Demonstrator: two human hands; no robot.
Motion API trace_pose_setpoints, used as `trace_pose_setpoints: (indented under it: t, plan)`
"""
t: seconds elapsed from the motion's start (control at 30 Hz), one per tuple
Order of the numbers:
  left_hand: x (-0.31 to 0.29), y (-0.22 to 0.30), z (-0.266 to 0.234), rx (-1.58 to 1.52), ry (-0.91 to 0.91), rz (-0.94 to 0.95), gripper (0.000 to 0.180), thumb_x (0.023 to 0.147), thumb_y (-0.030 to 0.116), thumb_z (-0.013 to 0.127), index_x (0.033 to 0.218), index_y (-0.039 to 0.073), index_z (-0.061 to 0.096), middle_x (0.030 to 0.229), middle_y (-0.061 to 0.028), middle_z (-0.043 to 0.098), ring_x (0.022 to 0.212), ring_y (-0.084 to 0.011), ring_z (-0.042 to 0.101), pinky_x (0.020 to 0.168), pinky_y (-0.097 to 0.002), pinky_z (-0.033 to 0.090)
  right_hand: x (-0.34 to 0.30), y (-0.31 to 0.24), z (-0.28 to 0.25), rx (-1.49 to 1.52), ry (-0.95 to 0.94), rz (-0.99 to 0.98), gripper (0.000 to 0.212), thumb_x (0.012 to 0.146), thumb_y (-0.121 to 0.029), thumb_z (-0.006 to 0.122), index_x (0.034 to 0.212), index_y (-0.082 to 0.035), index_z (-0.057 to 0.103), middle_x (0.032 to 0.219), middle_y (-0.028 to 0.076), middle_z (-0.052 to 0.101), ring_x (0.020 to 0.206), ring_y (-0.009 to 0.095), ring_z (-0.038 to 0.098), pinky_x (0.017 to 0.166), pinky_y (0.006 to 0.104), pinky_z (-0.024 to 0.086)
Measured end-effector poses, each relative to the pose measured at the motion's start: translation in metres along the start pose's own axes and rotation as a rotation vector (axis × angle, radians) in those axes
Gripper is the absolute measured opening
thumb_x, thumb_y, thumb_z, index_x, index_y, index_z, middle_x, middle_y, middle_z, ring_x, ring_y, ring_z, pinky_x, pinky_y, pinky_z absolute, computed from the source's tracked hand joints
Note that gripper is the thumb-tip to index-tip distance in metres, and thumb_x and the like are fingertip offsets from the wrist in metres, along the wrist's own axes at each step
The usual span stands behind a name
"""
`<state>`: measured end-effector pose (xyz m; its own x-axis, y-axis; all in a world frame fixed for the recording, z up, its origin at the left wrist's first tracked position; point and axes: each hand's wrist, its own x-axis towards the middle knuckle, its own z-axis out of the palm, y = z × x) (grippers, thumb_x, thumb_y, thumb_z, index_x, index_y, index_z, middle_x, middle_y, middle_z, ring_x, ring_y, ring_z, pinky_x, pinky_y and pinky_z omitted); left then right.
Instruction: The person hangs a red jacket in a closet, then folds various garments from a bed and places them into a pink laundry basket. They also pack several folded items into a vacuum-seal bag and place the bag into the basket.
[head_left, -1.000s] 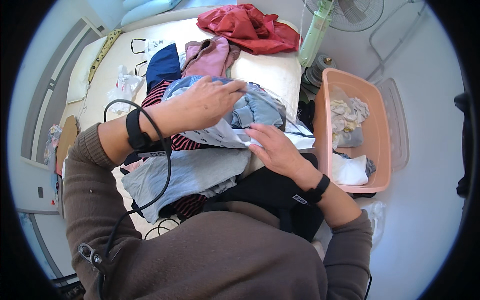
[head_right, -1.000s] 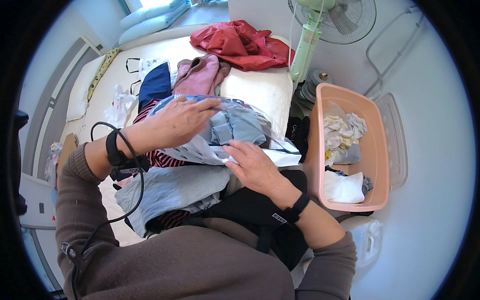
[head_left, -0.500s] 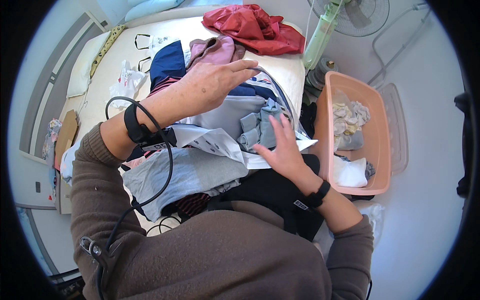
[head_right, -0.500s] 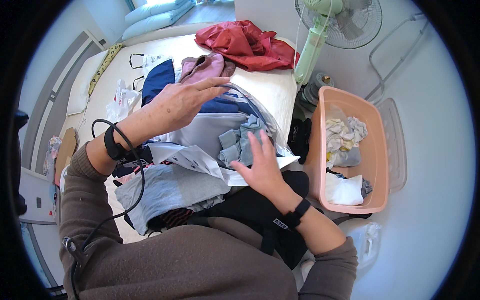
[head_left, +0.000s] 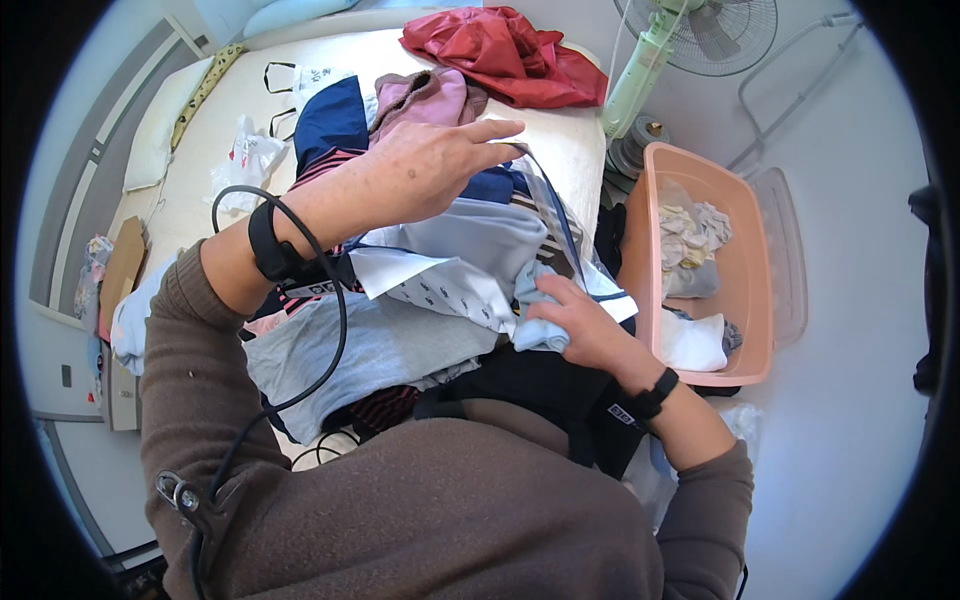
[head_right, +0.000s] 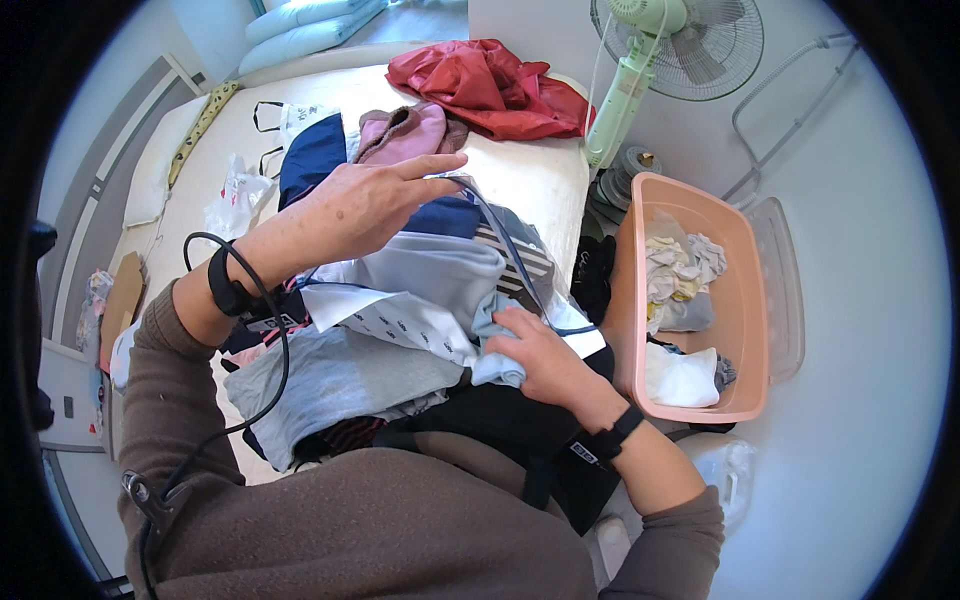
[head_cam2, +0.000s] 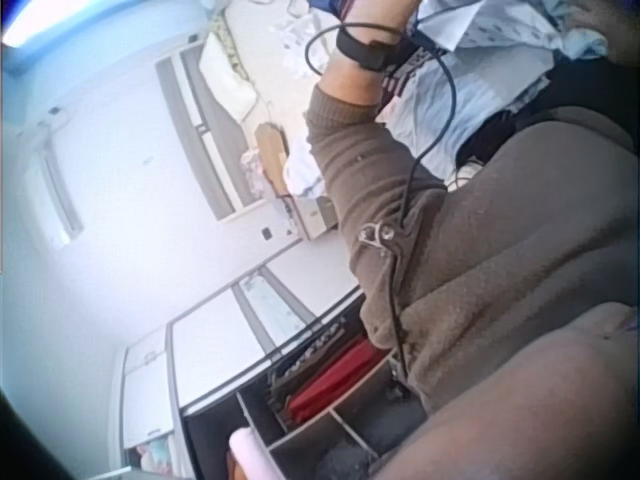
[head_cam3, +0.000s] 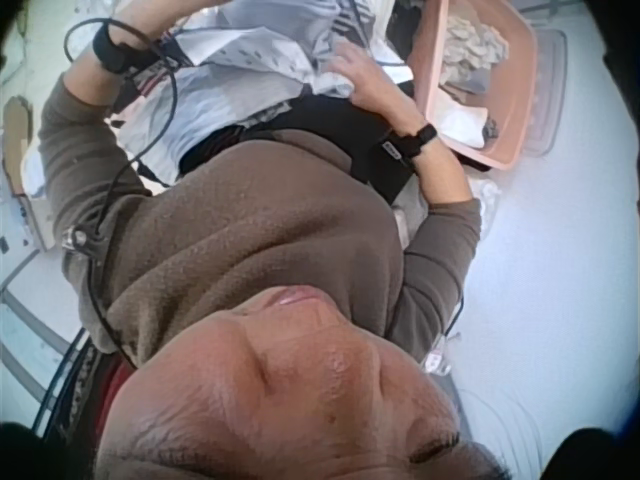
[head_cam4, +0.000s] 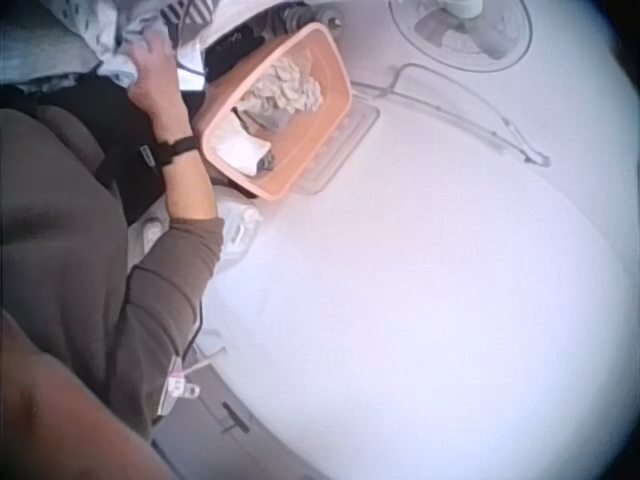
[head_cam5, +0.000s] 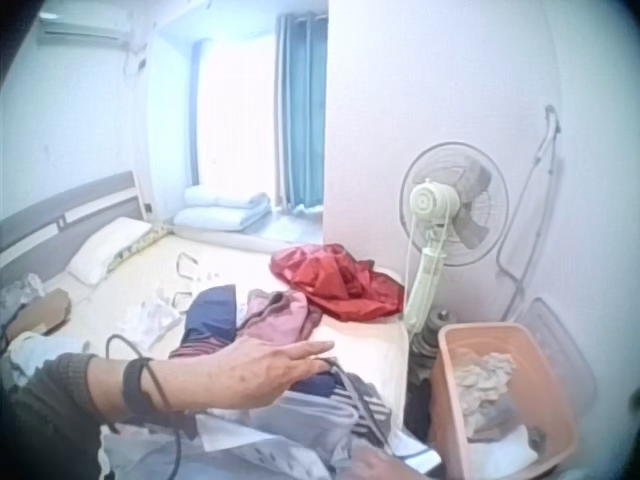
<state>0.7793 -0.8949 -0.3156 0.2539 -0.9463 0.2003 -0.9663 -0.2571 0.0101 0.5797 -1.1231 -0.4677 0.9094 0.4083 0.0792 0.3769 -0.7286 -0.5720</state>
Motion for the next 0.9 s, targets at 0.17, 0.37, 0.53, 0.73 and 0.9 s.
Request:
trace_pose_setpoints:
  t: [0.17, 0.37, 0.53, 0.73, 0.9]
  plan:
    - [0.006, 0.000, 0.007, -0.022, 0.086, 0.066, 0.047, 0.086, -0.004, 0.052, 0.132, 0.005, 0.058, 0.146, -0.0071, 0.050, 0.094, -0.0302, 0.069, 0.081, -0.0383, 0.057, 0.000, -0.024, -0.025, 0.248, 0.004, -0.017, 0.051, 0.066, 0.008, 0.071, 0.113, -0.012, 0.062, 0.130, 0.014, 0.058, 0.130, 0.036, 0.049, 0.108, 0.0428, 0.040]
    - [0.000, -0.003, 0.002, 0.060, 0.038, 0.007, 0.040, 0.090, 0.001, 0.051, 0.130, 0.007, 0.057, 0.147, -0.0033, 0.050, 0.100, -0.0266, 0.068, 0.079, -0.0358, 0.057, 0.015, -0.078, -0.072, 0.514, -0.004, 0.090, 0.051, 0.072, -0.003, 0.066, 0.122, -0.009, 0.056, 0.115, 0.010, 0.065, 0.106, 0.032, 0.065, 0.093, 0.0368, 0.050]
    - [0.000, -0.004, 0.001, 0.040, 0.062, 0.014, 0.040, 0.092, 0.003, 0.052, 0.131, 0.009, 0.056, 0.148, -0.0010, 0.048, 0.101, -0.0252, 0.068, 0.078, -0.0352, 0.058, 0.051, -0.068, -0.073, 0.524, 0.009, -0.088, 0.044, 0.073, -0.010, 0.067, 0.116, -0.006, 0.060, 0.129, 0.015, 0.059, 0.117, 0.034, 0.059, 0.100, 0.0389, 0.046]
    - [0.001, -0.002, 0.004, -0.024, 0.058, 0.031, 0.044, 0.089, 0.001, 0.056, 0.133, 0.007, 0.055, 0.149, -0.0034, 0.047, 0.100, -0.0264, 0.069, 0.079, -0.0356, 0.058, 0.126, -0.007, -0.037, -0.020, 0.218, 0.009, 0.067, 0.068, -0.028, 0.074, 0.131, -0.011, 0.059, 0.146, 0.029, 0.044, 0.133, 0.042, 0.046, 0.110, 0.0439, 0.039]
    - [-0.002, -0.003, -0.002, -0.014, 0.011, 0.029, 0.040, 0.090, 0.002, 0.056, 0.129, 0.007, 0.057, 0.149, -0.0038, 0.047, 0.095, -0.0260, 0.070, 0.074, -0.0360, 0.058, 0.135, -0.005, -0.021, -0.003, 0.012, 0.109, 0.091, 0.069, -0.035, 0.073, 0.148, -0.005, 0.039, 0.119, 0.025, 0.065, 0.112, 0.041, 0.061, 0.099, 0.0469, 0.046]
